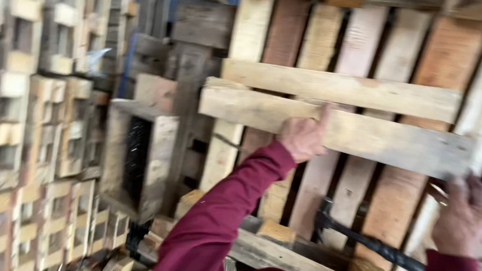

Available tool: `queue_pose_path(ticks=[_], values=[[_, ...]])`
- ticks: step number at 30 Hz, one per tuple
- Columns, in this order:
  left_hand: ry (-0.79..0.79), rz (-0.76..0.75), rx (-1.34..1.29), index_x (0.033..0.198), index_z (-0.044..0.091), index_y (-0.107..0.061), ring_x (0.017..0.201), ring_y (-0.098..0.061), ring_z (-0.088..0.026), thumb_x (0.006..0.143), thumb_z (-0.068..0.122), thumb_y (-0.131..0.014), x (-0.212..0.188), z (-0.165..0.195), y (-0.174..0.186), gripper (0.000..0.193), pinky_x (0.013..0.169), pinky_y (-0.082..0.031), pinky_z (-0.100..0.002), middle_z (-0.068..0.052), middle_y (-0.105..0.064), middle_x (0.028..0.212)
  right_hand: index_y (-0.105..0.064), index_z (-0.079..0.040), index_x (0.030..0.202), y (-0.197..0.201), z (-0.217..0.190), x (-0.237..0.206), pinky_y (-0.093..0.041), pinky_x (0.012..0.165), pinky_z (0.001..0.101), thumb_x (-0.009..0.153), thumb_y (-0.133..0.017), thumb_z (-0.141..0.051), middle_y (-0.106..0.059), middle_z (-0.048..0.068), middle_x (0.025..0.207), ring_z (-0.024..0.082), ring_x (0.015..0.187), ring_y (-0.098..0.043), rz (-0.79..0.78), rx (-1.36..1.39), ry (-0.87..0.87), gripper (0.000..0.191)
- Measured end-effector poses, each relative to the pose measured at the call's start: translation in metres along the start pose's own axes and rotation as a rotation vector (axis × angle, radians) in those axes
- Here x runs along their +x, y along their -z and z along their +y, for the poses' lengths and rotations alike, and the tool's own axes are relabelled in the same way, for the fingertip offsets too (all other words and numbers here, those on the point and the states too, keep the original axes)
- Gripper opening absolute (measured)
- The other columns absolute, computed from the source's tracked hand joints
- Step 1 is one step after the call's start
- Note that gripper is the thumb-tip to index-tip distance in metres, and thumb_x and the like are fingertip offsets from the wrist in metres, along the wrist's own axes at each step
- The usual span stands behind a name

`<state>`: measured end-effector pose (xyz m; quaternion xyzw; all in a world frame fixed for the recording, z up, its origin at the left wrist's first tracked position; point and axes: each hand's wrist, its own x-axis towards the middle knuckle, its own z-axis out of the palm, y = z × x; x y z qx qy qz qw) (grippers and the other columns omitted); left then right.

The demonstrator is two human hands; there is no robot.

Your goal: The person assembles wooden pallets by placing planks onto a pallet frame and hammering nails to secure them. They repeatedly pick up planks, position them, and drive nails with a hammer.

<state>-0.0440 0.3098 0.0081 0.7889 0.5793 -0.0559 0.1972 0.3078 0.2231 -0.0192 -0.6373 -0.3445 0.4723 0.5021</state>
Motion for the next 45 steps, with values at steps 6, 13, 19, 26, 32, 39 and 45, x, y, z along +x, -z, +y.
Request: queue_pose_path(ticks=[6, 13, 19, 26, 32, 39, 45], values=[[-0.052, -0.080, 0.089, 0.159, -0.002, -0.010, 0.038, -0.043, -0.011, 0.081, 0.046, -0.080, 0.006, -0.025, 0.011, 0.115, 0.032, -0.042, -0.027, 0.000, -0.055, 0.053, -0.046, -0.006, 0.149, -0.020, -0.005, -0.004, -0.054, 0.110, 0.0395, 0.115, -0.054, -0.028, -0.062, 0.011, 0.139, 0.021, 0.125, -0.063, 0.004, -0.060, -0.069, 0.041], [-0.049, -0.029, 0.103, 0.157, -0.006, -0.023, 0.050, -0.062, -0.020, 0.077, 0.025, -0.081, 0.002, -0.014, 0.009, 0.104, 0.046, -0.052, -0.037, -0.005, -0.064, 0.063, -0.065, 0.008, 0.133, -0.016, -0.016, -0.011, -0.058, 0.105, 0.0374, 0.115, -0.066, -0.015, -0.070, 0.018, 0.124, 0.027, 0.116, -0.068, 0.050, -0.204, 0.114, 0.029], [-0.029, -0.054, 0.060, 0.160, 0.002, -0.017, 0.043, -0.055, -0.022, 0.074, 0.043, -0.087, -0.014, 0.006, 0.013, 0.118, 0.041, -0.049, -0.038, -0.005, -0.057, 0.054, -0.073, 0.002, 0.115, 0.002, -0.030, 0.002, -0.056, 0.081, 0.0268, 0.108, -0.070, -0.012, -0.068, 0.005, 0.102, 0.013, 0.093, -0.065, 0.095, -0.423, 0.211, 0.016], [0.025, -0.129, 0.167, 0.161, 0.001, -0.019, 0.039, -0.042, -0.011, 0.071, 0.067, -0.083, -0.019, 0.019, 0.029, 0.128, 0.035, -0.045, -0.027, 0.001, -0.047, 0.051, -0.075, -0.004, 0.120, 0.002, -0.033, 0.004, -0.063, 0.081, 0.0263, 0.099, -0.071, -0.025, -0.070, 0.004, 0.101, 0.011, 0.092, -0.069, 0.103, -0.402, 0.038, 0.029], [0.031, -0.112, 0.144, 0.161, 0.003, -0.018, 0.040, -0.051, -0.013, 0.071, 0.060, -0.086, -0.021, 0.020, 0.026, 0.126, 0.039, -0.050, -0.029, -0.001, -0.053, 0.053, -0.073, -0.001, 0.124, -0.004, -0.030, -0.003, -0.062, 0.087, 0.0260, 0.101, -0.071, -0.024, -0.071, 0.006, 0.108, 0.014, 0.098, -0.071, 0.142, -0.308, 0.128, 0.032], [0.028, -0.121, 0.126, 0.161, 0.004, -0.017, 0.042, -0.054, -0.015, 0.072, 0.060, -0.086, -0.020, 0.021, 0.034, 0.126, 0.042, -0.052, -0.032, -0.004, -0.058, 0.056, -0.072, 0.004, 0.124, -0.003, -0.022, -0.008, -0.062, 0.087, 0.0270, 0.102, -0.070, -0.022, -0.070, 0.009, 0.112, 0.016, 0.098, -0.072, 0.140, -0.250, 0.153, 0.034], [0.160, -0.024, -0.698, 0.152, 0.004, -0.030, 0.050, -0.047, -0.013, 0.085, 0.046, -0.079, -0.043, 0.038, 0.019, 0.093, 0.040, -0.046, -0.025, -0.001, -0.056, 0.070, -0.072, 0.002, 0.127, -0.003, -0.027, -0.006, -0.060, 0.089, 0.0276, 0.103, -0.068, -0.021, -0.071, 0.010, 0.114, 0.017, 0.102, -0.070, 0.153, -0.376, 0.175, 0.033]])
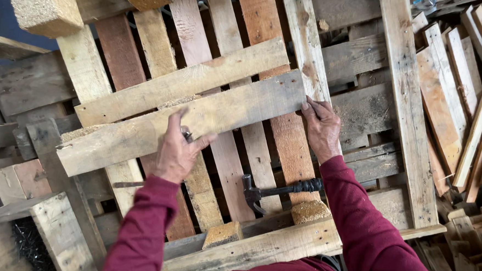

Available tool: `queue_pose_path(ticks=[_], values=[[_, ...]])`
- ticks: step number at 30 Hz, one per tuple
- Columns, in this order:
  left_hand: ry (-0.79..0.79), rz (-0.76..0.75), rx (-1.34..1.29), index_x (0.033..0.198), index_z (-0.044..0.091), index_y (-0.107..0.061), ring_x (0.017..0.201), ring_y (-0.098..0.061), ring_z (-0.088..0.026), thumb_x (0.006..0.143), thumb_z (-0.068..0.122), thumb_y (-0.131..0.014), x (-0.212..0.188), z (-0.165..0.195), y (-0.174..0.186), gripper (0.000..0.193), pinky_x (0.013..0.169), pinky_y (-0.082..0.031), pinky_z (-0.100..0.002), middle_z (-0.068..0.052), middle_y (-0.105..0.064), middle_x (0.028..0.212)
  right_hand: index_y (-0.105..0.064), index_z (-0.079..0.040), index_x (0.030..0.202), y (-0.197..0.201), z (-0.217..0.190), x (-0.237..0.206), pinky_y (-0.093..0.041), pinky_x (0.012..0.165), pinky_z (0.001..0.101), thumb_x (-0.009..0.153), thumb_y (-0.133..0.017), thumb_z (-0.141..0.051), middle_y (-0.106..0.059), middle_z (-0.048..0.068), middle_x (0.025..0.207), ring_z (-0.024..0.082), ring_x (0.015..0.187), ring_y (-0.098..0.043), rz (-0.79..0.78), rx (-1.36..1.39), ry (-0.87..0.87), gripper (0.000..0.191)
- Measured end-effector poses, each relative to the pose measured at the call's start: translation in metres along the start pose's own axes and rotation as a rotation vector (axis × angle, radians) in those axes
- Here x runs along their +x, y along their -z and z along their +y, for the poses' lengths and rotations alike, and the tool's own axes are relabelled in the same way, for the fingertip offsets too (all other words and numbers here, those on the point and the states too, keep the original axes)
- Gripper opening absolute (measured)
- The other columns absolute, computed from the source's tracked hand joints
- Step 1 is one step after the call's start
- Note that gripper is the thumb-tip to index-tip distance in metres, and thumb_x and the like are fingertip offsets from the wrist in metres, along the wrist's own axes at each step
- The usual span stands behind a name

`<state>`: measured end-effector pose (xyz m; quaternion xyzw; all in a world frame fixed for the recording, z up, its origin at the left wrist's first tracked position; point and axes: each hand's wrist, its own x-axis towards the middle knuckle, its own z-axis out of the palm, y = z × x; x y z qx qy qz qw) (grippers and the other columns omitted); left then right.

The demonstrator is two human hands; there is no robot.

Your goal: The person assembles wooden pallets by placing planks onto a pallet frame and hammering nails to secure them. They repeatedly pick up planks, position them, and drive nails with a hammer.

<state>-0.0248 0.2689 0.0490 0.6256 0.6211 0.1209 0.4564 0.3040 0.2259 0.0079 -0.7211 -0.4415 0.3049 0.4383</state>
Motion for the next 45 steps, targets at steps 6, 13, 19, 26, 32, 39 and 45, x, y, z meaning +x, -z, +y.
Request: queue_pose_path(ticks=[6, 13, 19, 26, 32, 39, 45], values=[[0.488, -0.158, -1.930, 0.101, 0.005, -0.056, 0.063, -0.057, -0.015, 0.100, 0.034, -0.060, -0.046, -0.014, -0.088, 0.029, 0.046, -0.045, -0.024, -0.005, -0.062, 0.079, -0.057, -0.004, 0.142, 0.018, 0.001, -0.032, -0.061, 0.093, 0.0286, 0.108, -0.058, -0.026, -0.065, 0.009, 0.121, 0.014, 0.108, -0.069, -0.045, 0.178, -0.063, 0.040], [0.323, -0.210, -1.867, 0.127, -0.002, -0.063, 0.091, -0.072, -0.023, 0.104, 0.008, -0.045, -0.078, -0.014, -0.122, 0.031, 0.078, -0.061, -0.033, -0.018, -0.072, 0.111, -0.070, -0.010, 0.125, 0.037, 0.027, -0.124, -0.059, 0.074, 0.0343, 0.097, -0.065, -0.032, -0.068, 0.012, 0.114, 0.017, 0.083, -0.064, -0.756, -0.697, -0.022, 0.036], [0.236, -0.223, -1.759, 0.124, 0.000, -0.065, 0.097, -0.074, -0.024, 0.105, 0.004, -0.054, -0.103, 0.004, -0.118, 0.022, 0.085, -0.062, -0.036, -0.017, -0.073, 0.113, -0.063, -0.011, 0.128, 0.029, 0.038, -0.138, -0.052, 0.099, 0.0409, 0.082, -0.078, -0.033, -0.059, 0.008, 0.120, 0.024, 0.108, -0.055, -0.906, -1.026, 0.285, 0.053], [0.223, -0.204, -1.828, 0.110, 0.002, -0.068, 0.098, -0.074, -0.026, 0.102, 0.007, -0.064, -0.121, 0.008, -0.132, 0.011, 0.085, -0.063, -0.037, -0.019, -0.074, 0.113, -0.056, -0.006, 0.121, 0.023, 0.042, -0.124, -0.058, 0.084, 0.0418, 0.079, -0.084, -0.049, -0.052, 0.013, 0.120, 0.027, 0.109, -0.058, -0.854, -1.088, 0.231, 0.066], [0.210, -0.240, -1.882, 0.105, 0.004, -0.068, 0.098, -0.073, -0.025, 0.097, 0.010, -0.073, -0.118, 0.044, -0.144, 0.011, 0.086, -0.063, -0.037, -0.014, -0.074, 0.109, -0.057, -0.007, 0.116, 0.040, 0.053, -0.116, -0.059, 0.083, 0.0403, 0.075, -0.085, -0.047, -0.052, 0.011, 0.119, 0.028, 0.110, -0.058, -0.868, -1.085, 0.286, 0.064], [0.227, -0.365, -1.867, 0.097, 0.006, -0.070, 0.077, -0.063, -0.014, 0.090, 0.017, -0.078, -0.074, 0.095, -0.162, 0.015, 0.065, -0.054, -0.027, -0.005, -0.071, 0.092, -0.059, -0.004, 0.108, 0.061, 0.082, -0.113, -0.059, 0.061, 0.0422, 0.078, -0.079, -0.053, -0.059, 0.012, 0.109, 0.028, 0.087, -0.062, -0.887, -0.781, 0.238, 0.061], [-0.101, -0.050, -0.830, 0.101, 0.007, -0.075, 0.066, -0.052, -0.008, 0.096, 0.022, -0.074, 0.031, 0.090, -0.133, 0.015, 0.058, -0.045, -0.023, -0.002, -0.070, 0.084, -0.060, -0.006, 0.090, 0.099, 0.091, -0.133, -0.050, 0.048, 0.0380, 0.095, -0.071, -0.048, -0.060, 0.008, 0.078, 0.019, 0.050, -0.052, -0.969, -0.373, -0.026, 0.044]])
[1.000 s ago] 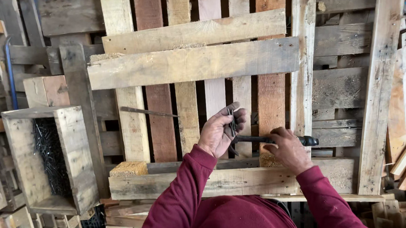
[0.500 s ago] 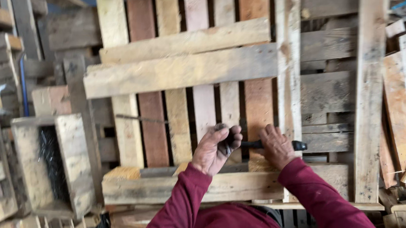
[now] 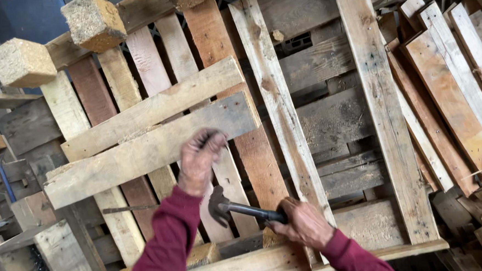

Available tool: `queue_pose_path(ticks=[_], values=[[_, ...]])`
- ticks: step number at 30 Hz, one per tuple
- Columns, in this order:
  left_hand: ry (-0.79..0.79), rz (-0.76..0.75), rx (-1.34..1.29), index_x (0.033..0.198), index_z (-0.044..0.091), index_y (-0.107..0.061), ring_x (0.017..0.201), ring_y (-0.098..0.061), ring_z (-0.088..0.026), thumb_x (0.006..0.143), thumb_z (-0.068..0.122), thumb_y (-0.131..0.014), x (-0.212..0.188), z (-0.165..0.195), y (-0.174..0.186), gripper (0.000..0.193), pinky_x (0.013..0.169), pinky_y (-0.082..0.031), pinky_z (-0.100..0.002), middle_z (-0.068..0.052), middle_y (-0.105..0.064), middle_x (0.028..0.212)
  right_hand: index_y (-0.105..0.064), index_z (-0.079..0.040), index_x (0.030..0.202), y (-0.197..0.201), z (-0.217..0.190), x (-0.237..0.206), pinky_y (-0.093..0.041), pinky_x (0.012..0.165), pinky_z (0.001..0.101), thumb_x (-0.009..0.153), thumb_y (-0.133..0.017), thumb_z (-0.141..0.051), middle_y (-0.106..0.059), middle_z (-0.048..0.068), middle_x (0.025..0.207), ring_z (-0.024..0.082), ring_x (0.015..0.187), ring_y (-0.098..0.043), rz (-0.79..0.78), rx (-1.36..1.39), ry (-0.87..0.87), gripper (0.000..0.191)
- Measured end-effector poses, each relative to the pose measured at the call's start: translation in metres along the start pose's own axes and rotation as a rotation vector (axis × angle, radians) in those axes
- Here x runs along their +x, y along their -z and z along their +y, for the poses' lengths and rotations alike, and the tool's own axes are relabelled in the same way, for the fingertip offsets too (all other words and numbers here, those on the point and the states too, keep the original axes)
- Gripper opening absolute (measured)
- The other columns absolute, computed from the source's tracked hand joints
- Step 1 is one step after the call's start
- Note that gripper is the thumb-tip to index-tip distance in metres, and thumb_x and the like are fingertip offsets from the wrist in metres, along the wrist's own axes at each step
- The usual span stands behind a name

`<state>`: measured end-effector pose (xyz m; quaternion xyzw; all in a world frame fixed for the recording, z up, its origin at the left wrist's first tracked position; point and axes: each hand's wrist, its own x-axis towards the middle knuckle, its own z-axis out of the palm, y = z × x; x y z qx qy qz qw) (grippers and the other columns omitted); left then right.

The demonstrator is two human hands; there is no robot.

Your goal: The person assembles wooden pallets by placing planks onto a pallet frame and hammering nails to secure them. They repeatedly pick up planks, position them, and drive nails with a hammer.

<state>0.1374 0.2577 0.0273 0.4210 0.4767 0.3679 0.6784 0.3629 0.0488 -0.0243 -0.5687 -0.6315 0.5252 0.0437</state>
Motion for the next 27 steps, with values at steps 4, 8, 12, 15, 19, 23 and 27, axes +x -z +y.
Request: queue_pose_path(ticks=[4, 8, 12, 15, 19, 23, 27], values=[[-0.488, 0.132, 0.456, 0.096, 0.009, -0.064, 0.078, -0.063, -0.009, 0.105, 0.027, -0.069, 0.068, -0.004, 0.011, 0.021, 0.069, -0.058, -0.026, 0.001, -0.068, 0.086, -0.055, -0.008, 0.104, -0.001, 0.015, -0.012, -0.051, 0.040, 0.0334, 0.091, -0.067, -0.035, -0.059, 0.006, 0.070, 0.015, 0.044, -0.051, 0.075, 0.188, -0.193, 0.032], [-0.526, 0.326, 0.549, 0.095, 0.006, -0.059, 0.075, -0.059, -0.008, 0.104, 0.025, -0.068, 0.076, -0.021, 0.004, 0.022, 0.068, -0.052, -0.025, 0.001, -0.063, 0.082, -0.056, -0.006, 0.099, 0.009, 0.013, -0.024, -0.046, 0.041, 0.0347, 0.094, -0.068, -0.034, -0.059, 0.010, 0.062, 0.018, 0.043, -0.048, 0.104, 0.326, -0.339, 0.031], [-0.566, 0.292, 0.384, 0.099, 0.004, -0.058, 0.081, -0.058, -0.009, 0.107, 0.021, -0.066, 0.071, -0.026, 0.005, 0.021, 0.076, -0.052, -0.025, -0.001, -0.063, 0.087, -0.056, -0.006, 0.097, 0.033, -0.027, -0.048, -0.047, 0.038, 0.0346, 0.094, -0.065, -0.032, -0.058, 0.007, 0.061, 0.015, 0.042, -0.051, 0.286, 0.273, -0.250, 0.028], [-0.559, 0.286, 0.325, 0.101, 0.003, -0.060, 0.082, -0.059, -0.009, 0.107, 0.020, -0.067, 0.072, -0.022, 0.006, 0.019, 0.078, -0.053, -0.025, -0.002, -0.064, 0.088, -0.050, -0.001, 0.096, 0.051, -0.065, -0.035, -0.049, 0.037, 0.0327, 0.091, -0.067, -0.029, -0.057, 0.007, 0.067, 0.012, 0.045, -0.054, 0.516, 0.145, 0.046, 0.034], [-0.583, 0.274, 0.297, 0.101, 0.003, -0.061, 0.083, -0.062, -0.009, 0.107, 0.020, -0.068, 0.075, -0.017, 0.008, 0.019, 0.078, -0.053, -0.025, -0.001, -0.067, 0.090, -0.047, -0.002, 0.104, 0.064, -0.088, 0.007, -0.050, 0.036, 0.0357, 0.100, -0.060, -0.032, -0.059, 0.005, 0.070, 0.018, 0.044, -0.053, 0.314, 0.023, -0.214, 0.032], [-0.490, 0.261, 0.354, 0.100, 0.003, -0.063, 0.080, -0.060, -0.009, 0.104, 0.020, -0.069, 0.075, -0.017, 0.008, 0.018, 0.075, -0.053, -0.024, -0.002, -0.067, 0.086, -0.048, -0.005, 0.106, 0.055, -0.089, 0.019, -0.044, 0.031, 0.0361, 0.092, -0.067, -0.031, -0.058, 0.008, 0.062, 0.016, 0.036, -0.054, 0.358, 0.194, -0.303, 0.035], [-0.529, 0.173, 0.232, 0.100, 0.006, -0.064, 0.082, -0.063, -0.009, 0.106, 0.025, -0.069, 0.076, -0.018, 0.008, 0.020, 0.077, -0.055, -0.024, -0.001, -0.068, 0.087, -0.048, -0.004, 0.101, 0.046, -0.091, 0.020, -0.044, 0.036, 0.0358, 0.098, -0.067, -0.031, -0.059, 0.009, 0.068, 0.018, 0.042, -0.053, 0.600, -0.043, -0.029, 0.033]])
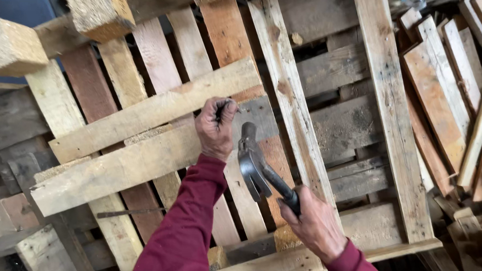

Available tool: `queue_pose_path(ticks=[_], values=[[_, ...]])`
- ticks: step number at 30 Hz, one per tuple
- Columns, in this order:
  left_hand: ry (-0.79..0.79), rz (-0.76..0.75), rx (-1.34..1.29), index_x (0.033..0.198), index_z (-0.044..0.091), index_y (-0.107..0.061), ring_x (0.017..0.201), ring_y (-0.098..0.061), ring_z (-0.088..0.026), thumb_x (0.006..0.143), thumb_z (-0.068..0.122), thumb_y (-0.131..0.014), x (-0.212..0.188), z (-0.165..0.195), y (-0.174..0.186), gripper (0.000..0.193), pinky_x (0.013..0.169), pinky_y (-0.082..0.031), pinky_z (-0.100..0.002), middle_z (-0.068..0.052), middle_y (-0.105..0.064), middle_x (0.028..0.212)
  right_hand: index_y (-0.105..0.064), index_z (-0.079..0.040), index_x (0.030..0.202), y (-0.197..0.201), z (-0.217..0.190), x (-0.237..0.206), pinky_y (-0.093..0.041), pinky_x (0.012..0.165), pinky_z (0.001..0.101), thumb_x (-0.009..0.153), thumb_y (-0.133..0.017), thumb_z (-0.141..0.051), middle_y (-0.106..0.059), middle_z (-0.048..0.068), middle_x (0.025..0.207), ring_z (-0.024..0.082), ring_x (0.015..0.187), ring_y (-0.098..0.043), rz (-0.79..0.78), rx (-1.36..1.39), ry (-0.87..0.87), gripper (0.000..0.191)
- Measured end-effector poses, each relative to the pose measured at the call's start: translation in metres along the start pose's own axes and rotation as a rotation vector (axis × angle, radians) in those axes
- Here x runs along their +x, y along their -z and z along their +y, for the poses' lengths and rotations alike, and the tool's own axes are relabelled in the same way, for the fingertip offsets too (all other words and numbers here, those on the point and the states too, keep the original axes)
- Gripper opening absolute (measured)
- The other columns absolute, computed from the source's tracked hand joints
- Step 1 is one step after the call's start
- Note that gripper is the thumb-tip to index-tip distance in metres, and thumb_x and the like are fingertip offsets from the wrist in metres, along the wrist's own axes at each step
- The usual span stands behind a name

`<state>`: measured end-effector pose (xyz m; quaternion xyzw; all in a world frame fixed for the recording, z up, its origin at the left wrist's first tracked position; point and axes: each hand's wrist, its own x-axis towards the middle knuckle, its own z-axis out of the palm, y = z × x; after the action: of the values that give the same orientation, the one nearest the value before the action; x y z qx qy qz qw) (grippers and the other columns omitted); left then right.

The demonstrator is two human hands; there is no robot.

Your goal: The person assembles wooden pallets by placing planks onto a pallet frame and hammering nails to secure them. They repeatedly pick up planks, position them, and drive nails with a hammer.

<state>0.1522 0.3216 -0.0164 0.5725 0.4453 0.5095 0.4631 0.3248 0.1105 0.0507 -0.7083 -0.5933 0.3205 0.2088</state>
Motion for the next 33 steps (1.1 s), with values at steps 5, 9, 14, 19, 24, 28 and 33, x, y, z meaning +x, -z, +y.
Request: queue_pose_path(ticks=[5, 9, 14, 19, 24, 28, 33], values=[[-0.016, -0.059, 0.129, 0.096, 0.005, -0.068, 0.076, -0.063, -0.008, 0.102, 0.023, -0.071, 0.004, 0.003, 0.000, 0.019, 0.071, -0.053, -0.024, -0.001, -0.069, 0.082, -0.049, -0.002, 0.095, 0.004, -0.016, 0.008, -0.043, 0.037, 0.0415, 0.094, -0.071, -0.029, -0.061, 0.013, 0.060, 0.021, 0.038, -0.053, -0.161, 0.074, -0.294, 0.035], [0.041, -0.078, 0.026, 0.101, 0.002, -0.069, 0.078, -0.062, -0.008, 0.103, 0.024, -0.070, 0.002, 0.002, 0.001, 0.022, 0.073, -0.054, -0.024, -0.002, -0.070, 0.085, -0.052, -0.006, 0.095, 0.013, -0.022, -0.006, -0.047, 0.035, 0.0382, 0.089, -0.071, -0.028, -0.062, 0.011, 0.062, 0.019, 0.041, -0.056, -0.036, 0.062, -0.135, 0.030], [-0.035, -0.080, -0.004, 0.102, 0.005, -0.068, 0.078, -0.063, -0.009, 0.105, 0.030, -0.070, 0.003, -0.009, -0.002, 0.025, 0.074, -0.054, -0.025, -0.002, -0.071, 0.086, -0.048, -0.004, 0.100, -0.001, 0.003, -0.004, -0.047, 0.036, 0.0350, 0.097, -0.067, -0.032, -0.064, 0.008, 0.064, 0.017, 0.036, -0.053, -0.249, 0.005, -0.297, 0.034], [-0.211, -0.208, 0.397, 0.101, 0.017, -0.077, 0.066, -0.067, -0.013, 0.096, 0.029, -0.076, 0.005, -0.010, -0.001, 0.014, 0.060, -0.055, -0.029, -0.001, -0.078, 0.088, -0.052, -0.004, 0.106, -0.012, 0.010, 0.000, -0.047, 0.039, 0.0320, 0.094, -0.072, -0.028, -0.060, 0.003, 0.066, 0.012, 0.044, -0.053, -0.162, 0.411, -0.419, 0.033], [-0.318, -0.285, 0.410, 0.109, 0.018, -0.079, 0.077, -0.074, -0.012, 0.096, 0.030, -0.075, 0.005, -0.004, -0.002, 0.018, 0.063, -0.062, -0.028, 0.000, -0.079, 0.099, -0.054, -0.008, 0.107, 0.003, -0.009, -0.038, -0.045, 0.036, 0.0300, 0.090, -0.067, -0.026, -0.055, 0.003, 0.060, 0.012, 0.041, -0.051, -0.082, 0.903, -0.675, 0.028], [-0.181, -0.319, 0.412, 0.107, 0.019, -0.080, 0.070, -0.074, -0.010, 0.096, 0.028, -0.077, 0.008, -0.008, -0.004, 0.014, 0.057, -0.062, -0.027, -0.001, -0.080, 0.097, -0.054, -0.007, 0.107, 0.005, -0.011, -0.045, -0.049, 0.037, 0.0288, 0.093, -0.066, -0.024, -0.053, 0.003, 0.066, 0.011, 0.047, -0.052, 0.085, 0.667, -0.467, 0.025], [-0.236, -0.265, 0.371, 0.108, 0.021, -0.080, 0.073, -0.074, -0.007, 0.093, 0.031, -0.078, 0.012, -0.004, -0.004, 0.018, 0.063, -0.063, -0.027, -0.001, -0.081, 0.099, -0.049, -0.004, 0.103, 0.006, -0.009, -0.029, -0.050, 0.039, 0.0262, 0.096, -0.064, -0.023, -0.056, 0.002, 0.068, 0.009, 0.051, -0.055, 0.058, 0.405, -0.401, 0.025]])
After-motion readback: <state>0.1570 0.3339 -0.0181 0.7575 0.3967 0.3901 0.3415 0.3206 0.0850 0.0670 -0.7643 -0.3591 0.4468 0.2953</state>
